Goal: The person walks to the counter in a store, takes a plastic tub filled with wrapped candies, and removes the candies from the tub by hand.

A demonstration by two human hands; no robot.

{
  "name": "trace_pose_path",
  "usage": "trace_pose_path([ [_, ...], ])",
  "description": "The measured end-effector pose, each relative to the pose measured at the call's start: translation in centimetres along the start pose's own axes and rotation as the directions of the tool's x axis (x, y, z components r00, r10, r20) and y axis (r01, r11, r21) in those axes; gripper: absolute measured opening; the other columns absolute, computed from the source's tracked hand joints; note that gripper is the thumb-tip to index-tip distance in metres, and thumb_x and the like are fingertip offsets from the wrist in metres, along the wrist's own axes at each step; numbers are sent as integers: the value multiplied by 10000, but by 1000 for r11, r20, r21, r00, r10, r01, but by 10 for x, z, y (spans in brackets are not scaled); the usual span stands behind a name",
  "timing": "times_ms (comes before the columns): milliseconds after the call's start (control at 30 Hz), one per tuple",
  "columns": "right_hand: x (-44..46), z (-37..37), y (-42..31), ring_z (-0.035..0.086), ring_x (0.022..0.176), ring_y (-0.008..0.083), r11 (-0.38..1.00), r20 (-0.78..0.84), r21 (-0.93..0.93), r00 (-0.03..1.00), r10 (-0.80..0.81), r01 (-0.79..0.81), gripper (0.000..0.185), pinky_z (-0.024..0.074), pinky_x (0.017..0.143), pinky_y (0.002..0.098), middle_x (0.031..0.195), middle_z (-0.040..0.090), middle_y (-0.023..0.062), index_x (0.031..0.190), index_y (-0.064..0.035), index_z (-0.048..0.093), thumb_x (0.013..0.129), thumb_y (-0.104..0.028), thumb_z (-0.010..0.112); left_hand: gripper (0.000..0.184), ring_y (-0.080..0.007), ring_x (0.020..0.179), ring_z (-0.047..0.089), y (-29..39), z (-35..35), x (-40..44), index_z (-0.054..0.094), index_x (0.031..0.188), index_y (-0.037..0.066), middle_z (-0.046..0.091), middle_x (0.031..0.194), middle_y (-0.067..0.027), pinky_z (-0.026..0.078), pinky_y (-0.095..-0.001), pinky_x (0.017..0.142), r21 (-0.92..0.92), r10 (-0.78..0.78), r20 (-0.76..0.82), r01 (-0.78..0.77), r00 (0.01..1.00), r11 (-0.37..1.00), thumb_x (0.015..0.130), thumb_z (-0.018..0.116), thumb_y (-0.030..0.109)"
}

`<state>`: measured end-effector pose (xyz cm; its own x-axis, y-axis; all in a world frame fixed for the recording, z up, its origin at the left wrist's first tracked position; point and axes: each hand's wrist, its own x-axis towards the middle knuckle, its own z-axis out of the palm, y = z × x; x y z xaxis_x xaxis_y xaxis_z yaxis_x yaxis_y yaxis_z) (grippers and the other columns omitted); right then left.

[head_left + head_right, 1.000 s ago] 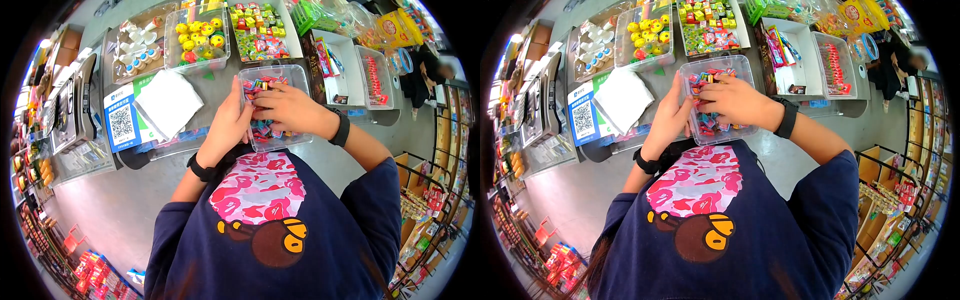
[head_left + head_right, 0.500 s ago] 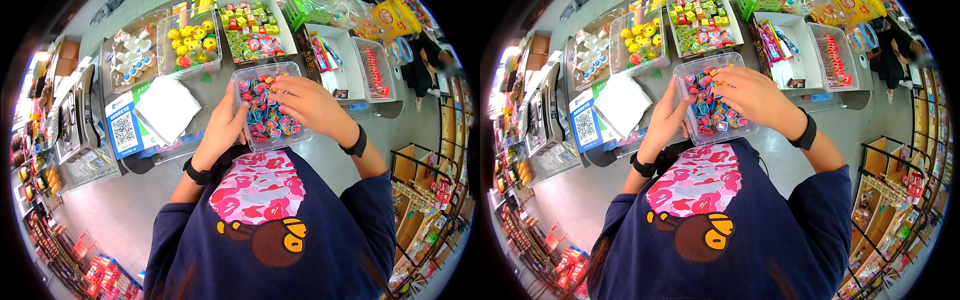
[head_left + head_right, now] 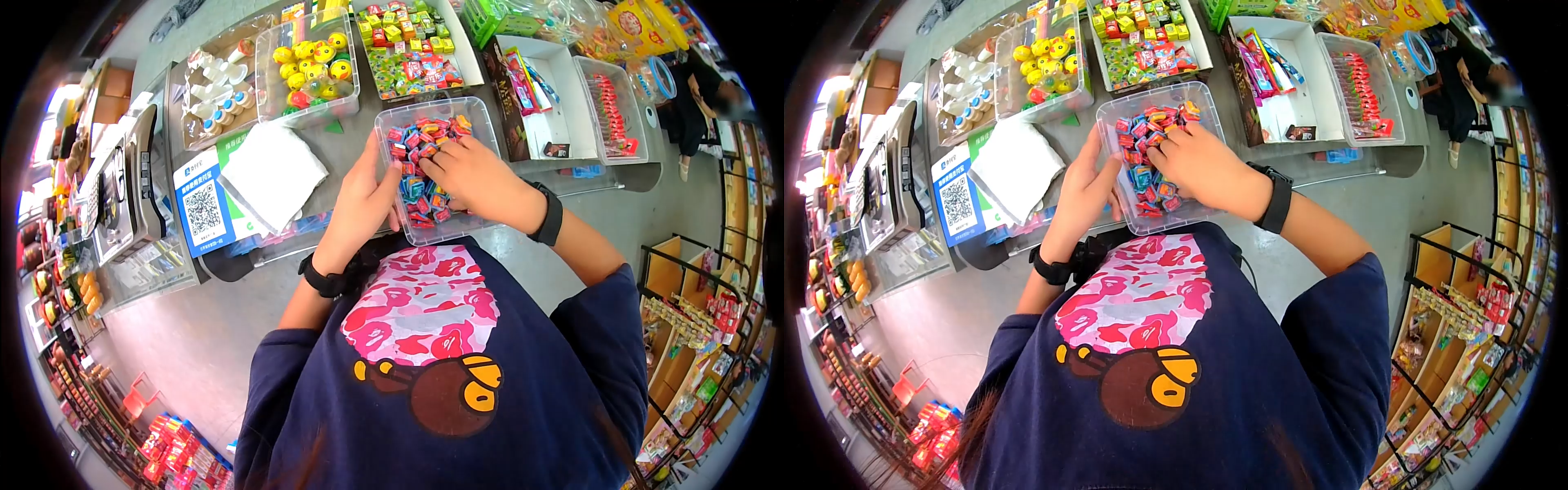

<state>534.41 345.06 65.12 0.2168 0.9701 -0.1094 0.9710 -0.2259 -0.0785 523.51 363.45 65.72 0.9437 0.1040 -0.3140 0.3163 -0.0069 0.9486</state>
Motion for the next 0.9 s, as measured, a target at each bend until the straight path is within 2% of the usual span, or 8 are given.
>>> trace_pose_path([
  [67, 0, 2, 5, 563, 1036, 214, 999, -31, 34, 999, -34, 35, 629, 432, 872, 343, 1020, 621, 39, 1159, -65, 592, 588, -229, 800, 609, -144, 459, 595, 0, 0, -1, 198, 1511, 57, 630, 787, -85, 476, -266, 411, 7, -4, -6, 4, 1000, 1000, 980, 490, 115],
  [133, 2, 6, 8, 579, 975, 211, 998, -110, 43, 993, -34, 39, 339, 443, 823, 346, 973, 636, 30, 1026, -93, 647, 696, -160, 690, 609, -144, 457, 594, -1, 0, -1, 205, 1511, 61, 630, 778, -82, 475, -268, 413, 15, -9, -12, 10, 1000, 1000, 979, 496, 121],
  [367, 2, -8, 25, 566, 1038, 216, 995, -376, 91, 927, 1, 36, 200, 454, 845, 371, 1018, 619, 22, 933, -104, 660, 738, -82, 624, 603, -144, 447, 594, -2, 1, -2, 218, 1508, 61, 619, 699, -70, 469, -265, 414, 0, 11, -20, -10, 1000, 1000, 982, 502, 147],
  [500, -6, -24, 20, 565, 1011, 227, 977, -376, 205, 926, 26, 56, 152, 451, 850, 386, 982, 616, 26, 888, -92, 671, 740, -72, 643, 610, -142, 443, 594, -2, 2, -2, 225, 1507, 61, 610, 659, -66, 463, -268, 410, -17, 24, -33, -24, 999, 1000, 981, 516, 166],
  [600, -14, -32, 15, 560, 952, 231, 968, -265, 249, 963, 54, 14, 108, 444, 816, 378, 900, 606, 29, 830, -92, 682, 723, -105, 683, 614, -138, 436, 587, -1, 2, -3, 225, 1507, 57, 601, 641, -62, 457, -271, 404, -1, 21, -44, -21, 999, 1000, 982, 521, 176],
  [700, -18, -25, 8, 555, 898, 226, 965, -165, 253, 986, -28, 69, 93, 434, 778, 362, 830, 593, 26, 769, -101, 692, 686, -141, 704, 618, -132, 430, 577, -3, 4, -2, 223, 1509, 54, 593, 629, -56, 450, -268, 396, -30, 39, -51, -40, 998, 999, 983, 521, 182],
  [767, -17, -13, 2, 553, 894, 217, 995, 13, 99, 1000, -28, 27, 50, 433, 764, 344, 853, 589, 10, 762, -129, 699, 713, -124, 694, 618, -130, 427, 573, -1, 5, -2, 224, 1507, 45, 589, 624, -52, 447, -266, 392, -44, 47, -58, -50, 997, 998, 983, 520, 185],
  [900, -11, -2, -1, 547, 888, 207, 998, -33, -18, 998, -62, 62, 42, 429, 768, 340, 843, 589, 2, 736, -136, 704, 695, -128, 702, 619, -128, 423, 564, 3, 6, 0, 226, 1501, 19, 578, 613, -48, 445, -266, 387, -48, 59, -67, -62, 996, 997, 983, 521, 185],
])
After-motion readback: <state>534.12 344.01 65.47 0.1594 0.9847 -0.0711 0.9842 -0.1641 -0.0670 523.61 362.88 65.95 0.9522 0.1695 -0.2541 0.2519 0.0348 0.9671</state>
